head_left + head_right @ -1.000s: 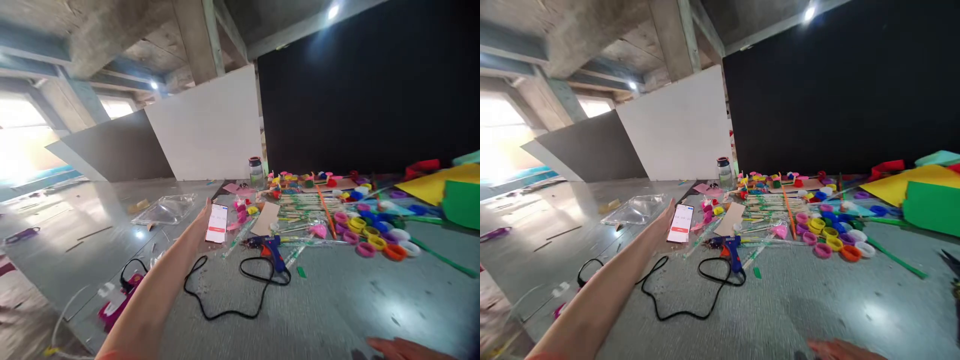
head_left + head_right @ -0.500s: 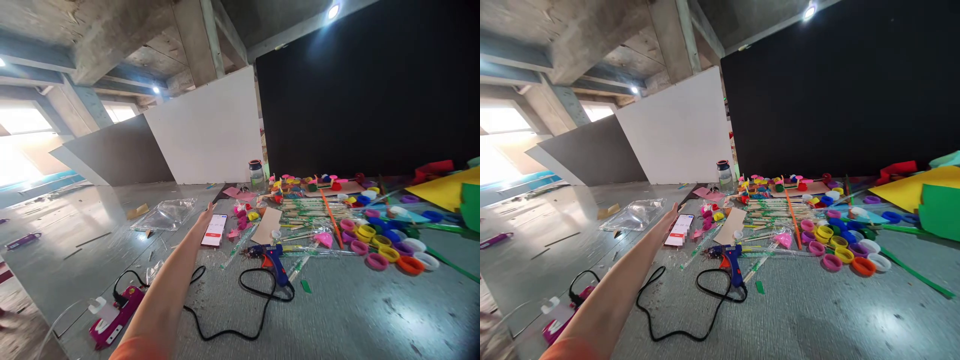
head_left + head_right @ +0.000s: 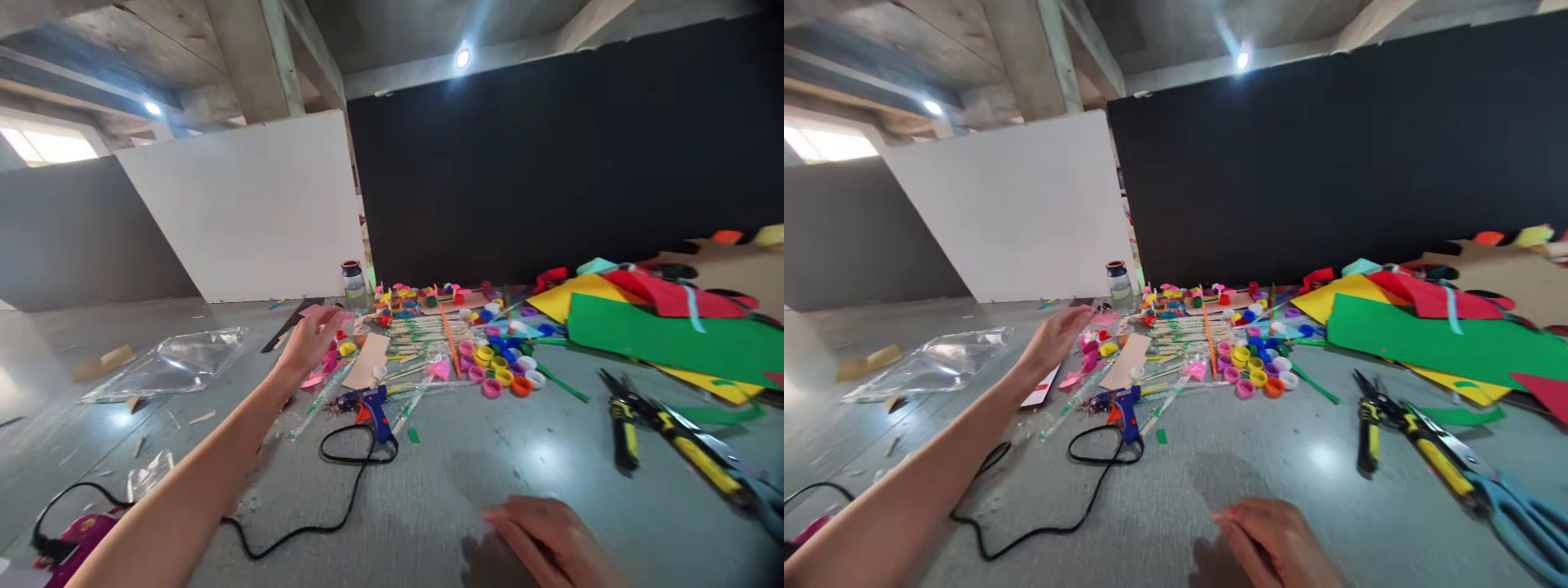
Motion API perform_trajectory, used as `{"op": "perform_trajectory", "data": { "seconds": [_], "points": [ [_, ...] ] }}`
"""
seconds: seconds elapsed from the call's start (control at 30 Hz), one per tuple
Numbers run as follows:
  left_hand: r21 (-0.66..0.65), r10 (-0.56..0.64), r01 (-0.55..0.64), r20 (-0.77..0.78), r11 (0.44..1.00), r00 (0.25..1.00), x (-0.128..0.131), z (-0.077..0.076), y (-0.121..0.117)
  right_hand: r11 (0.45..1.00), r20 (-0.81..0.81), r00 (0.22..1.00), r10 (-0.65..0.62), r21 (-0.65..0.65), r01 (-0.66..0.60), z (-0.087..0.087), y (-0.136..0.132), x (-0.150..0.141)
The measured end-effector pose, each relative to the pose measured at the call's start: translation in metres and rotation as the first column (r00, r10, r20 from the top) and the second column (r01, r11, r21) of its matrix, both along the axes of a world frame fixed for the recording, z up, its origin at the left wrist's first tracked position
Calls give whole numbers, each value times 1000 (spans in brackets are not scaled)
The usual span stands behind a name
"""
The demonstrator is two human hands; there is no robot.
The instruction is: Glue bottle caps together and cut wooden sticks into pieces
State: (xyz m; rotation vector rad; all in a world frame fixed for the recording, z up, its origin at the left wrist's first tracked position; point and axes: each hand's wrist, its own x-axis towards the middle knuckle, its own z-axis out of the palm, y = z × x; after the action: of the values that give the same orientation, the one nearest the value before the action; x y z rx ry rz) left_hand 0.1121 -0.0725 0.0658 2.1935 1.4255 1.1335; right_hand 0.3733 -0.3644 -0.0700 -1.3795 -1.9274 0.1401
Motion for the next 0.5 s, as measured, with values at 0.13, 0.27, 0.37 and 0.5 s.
{"op": "perform_trajectory", "data": {
  "seconds": [0.13, 0.27, 0.37, 0.5],
  "points": [
    [178, -267, 304, -205, 936, 942, 50, 5, -64, 997, 56, 997, 53, 61, -57, 32, -9, -2],
    [39, -354, 453, -565, 891, 745, 70, -22, -95, 990, 147, 983, 113, 67, -123, 59, -15, 11],
    [-111, -324, 355, -708, 928, 627, 58, -42, -95, 996, 221, 973, 73, 26, -81, 59, -19, 33],
    [-164, -259, 203, -707, 965, 658, 16, -50, -84, 998, 211, 976, -59, 9, 58, 33, -22, 68]
  ]
}}
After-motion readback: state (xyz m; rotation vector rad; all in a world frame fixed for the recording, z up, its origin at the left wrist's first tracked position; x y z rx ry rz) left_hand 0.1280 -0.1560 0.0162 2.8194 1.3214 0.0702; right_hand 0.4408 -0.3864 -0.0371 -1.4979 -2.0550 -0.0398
